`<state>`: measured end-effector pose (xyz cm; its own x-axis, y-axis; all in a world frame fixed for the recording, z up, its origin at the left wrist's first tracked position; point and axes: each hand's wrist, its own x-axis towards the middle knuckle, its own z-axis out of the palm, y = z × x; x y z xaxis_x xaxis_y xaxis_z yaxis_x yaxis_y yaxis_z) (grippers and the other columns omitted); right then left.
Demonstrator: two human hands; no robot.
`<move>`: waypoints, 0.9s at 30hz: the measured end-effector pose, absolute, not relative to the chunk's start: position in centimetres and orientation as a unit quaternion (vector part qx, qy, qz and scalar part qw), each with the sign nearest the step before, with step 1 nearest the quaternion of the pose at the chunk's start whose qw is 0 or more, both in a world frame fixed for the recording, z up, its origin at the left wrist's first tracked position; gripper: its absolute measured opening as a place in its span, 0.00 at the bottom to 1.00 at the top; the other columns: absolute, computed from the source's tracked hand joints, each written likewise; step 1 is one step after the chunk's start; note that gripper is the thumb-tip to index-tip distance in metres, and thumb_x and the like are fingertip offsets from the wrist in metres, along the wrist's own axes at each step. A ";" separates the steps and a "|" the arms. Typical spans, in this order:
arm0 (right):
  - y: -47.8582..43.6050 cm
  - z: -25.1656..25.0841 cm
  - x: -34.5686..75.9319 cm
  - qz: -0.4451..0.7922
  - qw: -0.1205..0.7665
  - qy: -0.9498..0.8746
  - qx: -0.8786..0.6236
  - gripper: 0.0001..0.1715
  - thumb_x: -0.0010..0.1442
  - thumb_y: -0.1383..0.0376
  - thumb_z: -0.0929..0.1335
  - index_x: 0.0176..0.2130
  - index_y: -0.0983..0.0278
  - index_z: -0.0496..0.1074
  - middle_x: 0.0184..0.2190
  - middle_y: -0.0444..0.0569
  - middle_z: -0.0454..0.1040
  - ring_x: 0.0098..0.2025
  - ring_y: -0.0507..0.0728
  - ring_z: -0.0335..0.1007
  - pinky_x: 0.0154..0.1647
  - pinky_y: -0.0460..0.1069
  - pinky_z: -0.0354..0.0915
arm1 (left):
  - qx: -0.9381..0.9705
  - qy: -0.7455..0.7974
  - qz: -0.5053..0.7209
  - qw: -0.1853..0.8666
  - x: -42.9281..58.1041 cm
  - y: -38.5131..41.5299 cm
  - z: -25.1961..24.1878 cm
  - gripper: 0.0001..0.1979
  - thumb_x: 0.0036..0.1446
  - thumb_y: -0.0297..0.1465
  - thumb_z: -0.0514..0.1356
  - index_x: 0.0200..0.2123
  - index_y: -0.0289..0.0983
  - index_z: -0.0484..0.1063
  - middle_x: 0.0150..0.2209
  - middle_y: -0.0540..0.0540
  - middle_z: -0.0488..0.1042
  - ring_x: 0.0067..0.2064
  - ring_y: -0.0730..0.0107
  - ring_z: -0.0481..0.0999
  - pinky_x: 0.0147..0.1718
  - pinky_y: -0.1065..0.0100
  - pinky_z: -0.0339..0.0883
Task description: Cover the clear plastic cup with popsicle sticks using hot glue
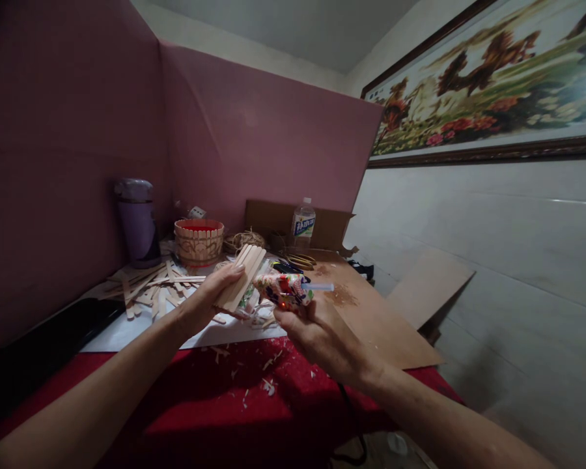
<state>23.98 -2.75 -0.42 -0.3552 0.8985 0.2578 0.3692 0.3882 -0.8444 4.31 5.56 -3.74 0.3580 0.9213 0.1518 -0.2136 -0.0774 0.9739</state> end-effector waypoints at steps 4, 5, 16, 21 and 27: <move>-2.8 -0.4 24.0 0.370 0.369 -0.735 -0.431 0.08 0.63 0.61 0.63 0.38 0.63 0.66 0.22 0.39 0.58 0.23 0.50 0.50 0.23 0.46 0.53 | 0.567 0.318 0.469 0.597 4.3 5.6 -3.8 0.24 0.51 0.47 0.60 0.45 0.37 0.68 0.35 0.44 0.71 0.27 0.67 0.73 0.20 0.66 0.72; -2.8 -0.5 24.1 0.370 0.371 -0.734 -0.433 0.07 0.63 0.61 0.63 0.37 0.63 0.66 0.22 0.39 0.58 0.22 0.49 0.49 0.23 0.46 0.53 | 0.569 0.318 0.469 0.596 4.3 5.7 -3.8 0.24 0.51 0.47 0.60 0.45 0.37 0.68 0.35 0.44 0.71 0.27 0.67 0.73 0.19 0.66 0.72; -2.5 0.0 23.9 0.363 0.384 -0.720 -0.450 0.14 0.60 0.55 0.66 0.29 0.62 0.67 0.18 0.41 0.59 0.24 0.53 0.55 0.24 0.48 0.56 | 0.575 0.310 0.464 0.598 4.4 5.6 -3.8 0.24 0.50 0.47 0.61 0.44 0.36 0.68 0.34 0.44 0.71 0.28 0.67 0.74 0.19 0.68 0.72; -2.5 0.1 23.8 0.361 0.387 -0.725 -0.441 0.14 0.60 0.55 0.66 0.28 0.61 0.67 0.17 0.41 0.58 0.23 0.52 0.55 0.23 0.47 0.55 | 0.576 0.313 0.458 0.600 4.3 5.6 -3.7 0.24 0.51 0.47 0.60 0.45 0.37 0.68 0.33 0.44 0.71 0.27 0.67 0.74 0.19 0.67 0.72; -2.7 -0.1 23.9 0.366 0.383 -0.713 -0.459 0.18 0.61 0.55 0.65 0.24 0.61 0.62 0.15 0.38 0.55 0.19 0.50 0.49 0.19 0.47 0.49 | 0.569 0.328 0.458 0.599 4.4 6.0 -4.0 0.28 0.51 0.48 0.61 0.50 0.37 0.68 0.36 0.42 0.73 0.29 0.65 0.75 0.19 0.67 0.72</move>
